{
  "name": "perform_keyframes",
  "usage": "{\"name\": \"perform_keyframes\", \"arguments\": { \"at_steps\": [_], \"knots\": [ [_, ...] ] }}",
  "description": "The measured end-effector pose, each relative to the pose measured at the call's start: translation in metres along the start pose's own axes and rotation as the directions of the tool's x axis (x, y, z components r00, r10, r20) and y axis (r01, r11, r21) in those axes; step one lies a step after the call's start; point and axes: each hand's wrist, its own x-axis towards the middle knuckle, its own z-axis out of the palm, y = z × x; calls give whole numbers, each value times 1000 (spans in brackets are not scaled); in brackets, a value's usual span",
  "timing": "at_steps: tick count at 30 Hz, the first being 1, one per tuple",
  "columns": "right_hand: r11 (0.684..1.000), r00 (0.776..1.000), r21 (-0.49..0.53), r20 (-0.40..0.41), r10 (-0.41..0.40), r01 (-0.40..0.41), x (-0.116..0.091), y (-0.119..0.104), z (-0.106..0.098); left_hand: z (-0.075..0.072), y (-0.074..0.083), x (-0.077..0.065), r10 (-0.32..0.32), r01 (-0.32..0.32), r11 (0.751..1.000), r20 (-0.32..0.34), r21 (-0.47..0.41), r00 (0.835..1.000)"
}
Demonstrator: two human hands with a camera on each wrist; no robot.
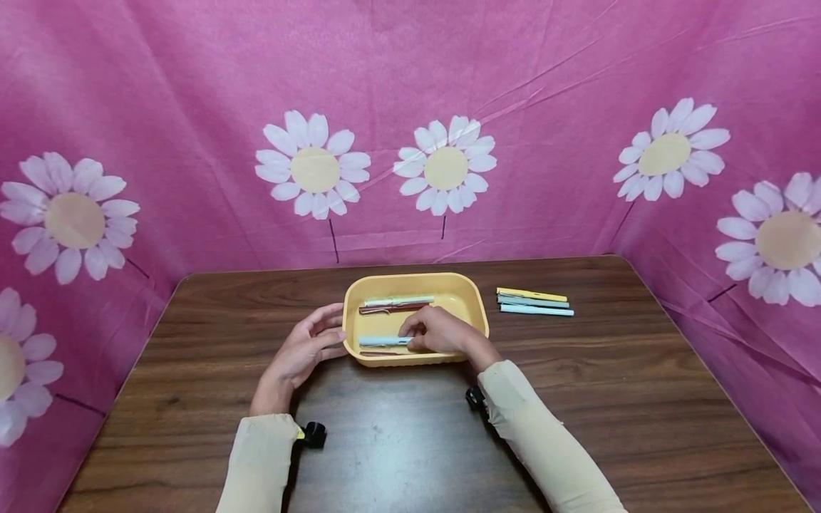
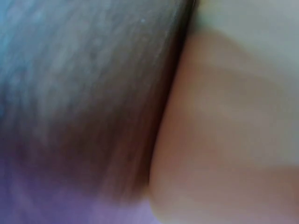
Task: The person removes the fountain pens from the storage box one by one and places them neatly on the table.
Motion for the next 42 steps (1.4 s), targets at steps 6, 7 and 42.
{"name": "perform_keyframes", "arguments": {
  "at_steps": [6, 7, 42],
  "knots": [
    [1000, 997, 19, -67, -24, 25, -3, 0, 0, 0, -1, 0, -3, 3, 1000, -3, -1, 1000],
    [999, 996, 30, -83, -17, 20, -3, 1, -1, 0, -1, 0, -2, 2, 1000, -4, -2, 1000],
    [998, 958, 12, -282, -58, 64, -44, 4, -40, 1, 0, 0, -3, 3, 1000, -12, 9, 1000]
  ]
}}
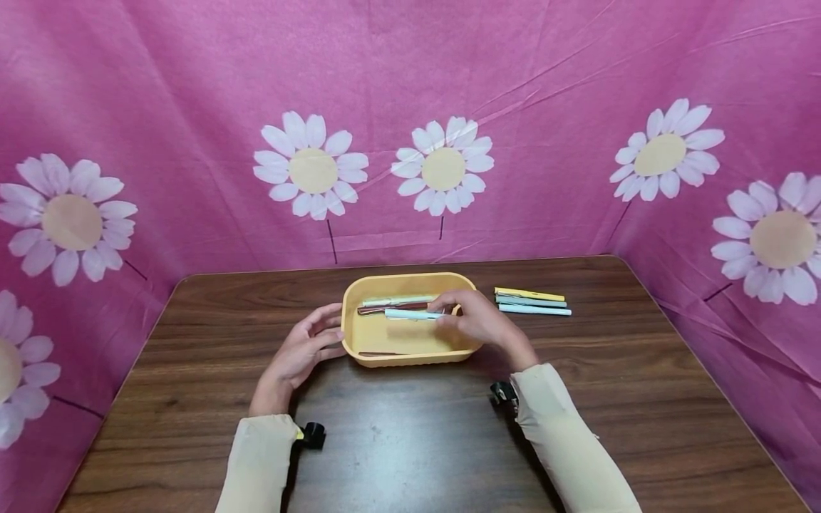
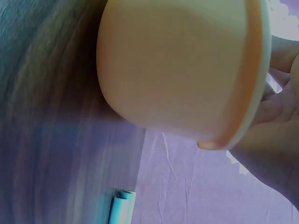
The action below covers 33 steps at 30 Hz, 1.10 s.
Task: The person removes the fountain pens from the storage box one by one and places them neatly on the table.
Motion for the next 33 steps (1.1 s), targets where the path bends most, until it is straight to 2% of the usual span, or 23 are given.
{"name": "perform_keyframes", "arguments": {
  "at_steps": [18, 33],
  "knots": [
    [999, 998, -41, -70, 0, -3, -17, 8, -26, -1, 0, 0, -5, 5, 1000, 1, 3, 1000],
    [995, 996, -98, -90, 11, -20, -29, 23, -44, 1, 2, 0, -6, 6, 1000, -3, 5, 1000]
  ]
}}
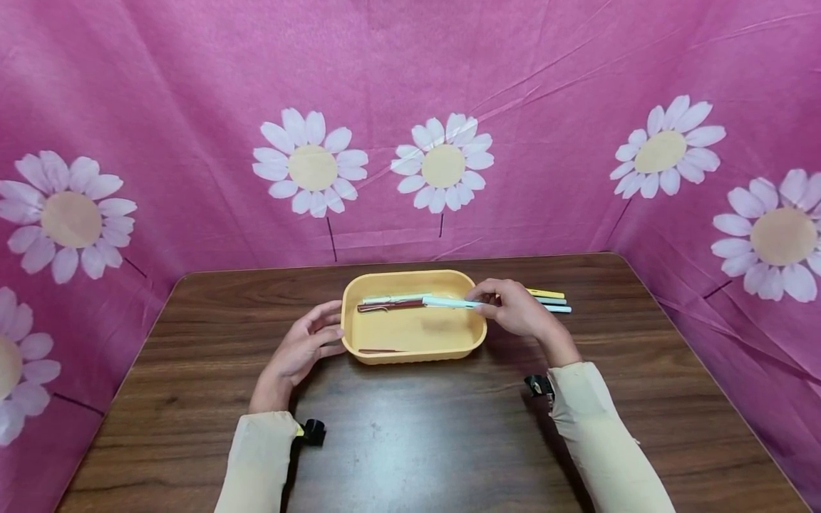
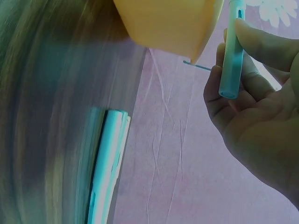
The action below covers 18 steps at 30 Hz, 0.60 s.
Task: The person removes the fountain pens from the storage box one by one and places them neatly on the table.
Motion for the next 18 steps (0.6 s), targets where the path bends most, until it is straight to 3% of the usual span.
{"name": "perform_keyframes", "arguments": {
  "at_steps": [18],
  "knots": [
    [998, 999, -43, -14, 45, -46, -11, 17, -7, 1, 0, -1, 12, -12, 999, 9, -34, 1000]
  ]
}}
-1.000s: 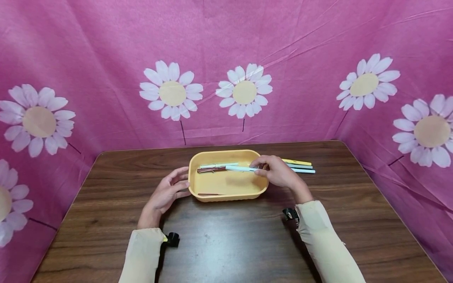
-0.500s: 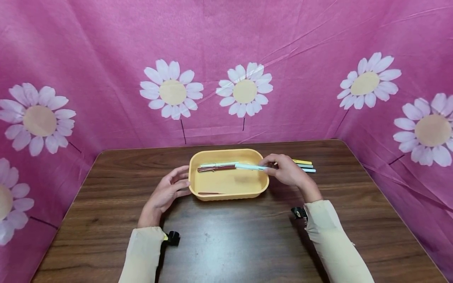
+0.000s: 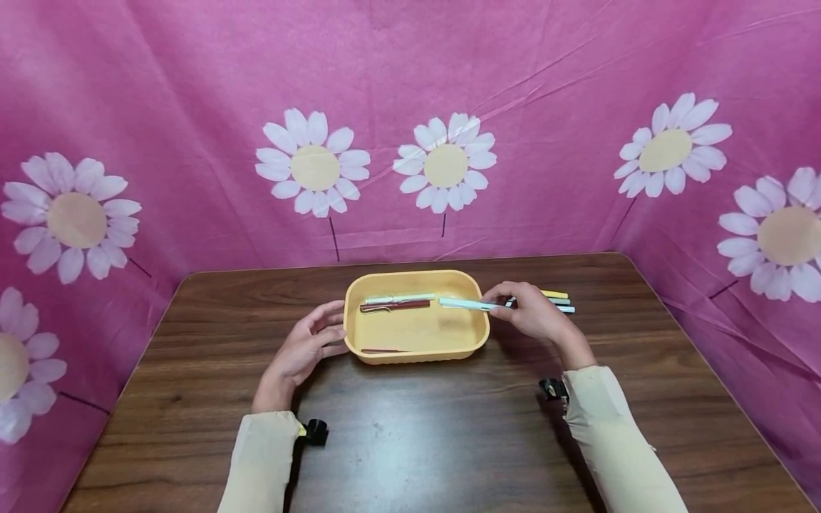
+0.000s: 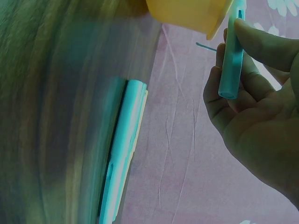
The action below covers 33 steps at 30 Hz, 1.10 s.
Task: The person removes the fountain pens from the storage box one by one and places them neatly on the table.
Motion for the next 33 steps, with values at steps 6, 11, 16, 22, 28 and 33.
{"name": "perform_keyframes", "arguments": {
  "at_steps": [6, 11, 16, 22, 28, 33],
  "knots": [
    [1000, 1000, 5, 9, 16, -16, -3, 6, 0, -1, -2, 1, 9, -9, 1000, 13, 4, 1000],
    [999, 999, 18, 1, 33, -33, -4, 9, -3, -1, -1, 1, 13, -13, 1000, 10, 5, 1000],
    [999, 999, 36, -14, 39, -38, -7, 10, -4, -1, -1, 1, 9, -9, 1000, 11, 5, 1000],
    [999, 999, 30, -21, 27, -27, -8, 11, -3, 0, -2, 0, 7, -7, 1000, 12, 11, 1000],
    [999, 999, 20, -17, 39, -39, -9, 14, -6, 0, -2, 0, 10, -10, 1000, 15, 9, 1000],
    [999, 999, 32, -17, 39, -38, -10, 16, -8, 0, -2, 0, 10, -10, 1000, 14, 0, 1000]
  ]
}}
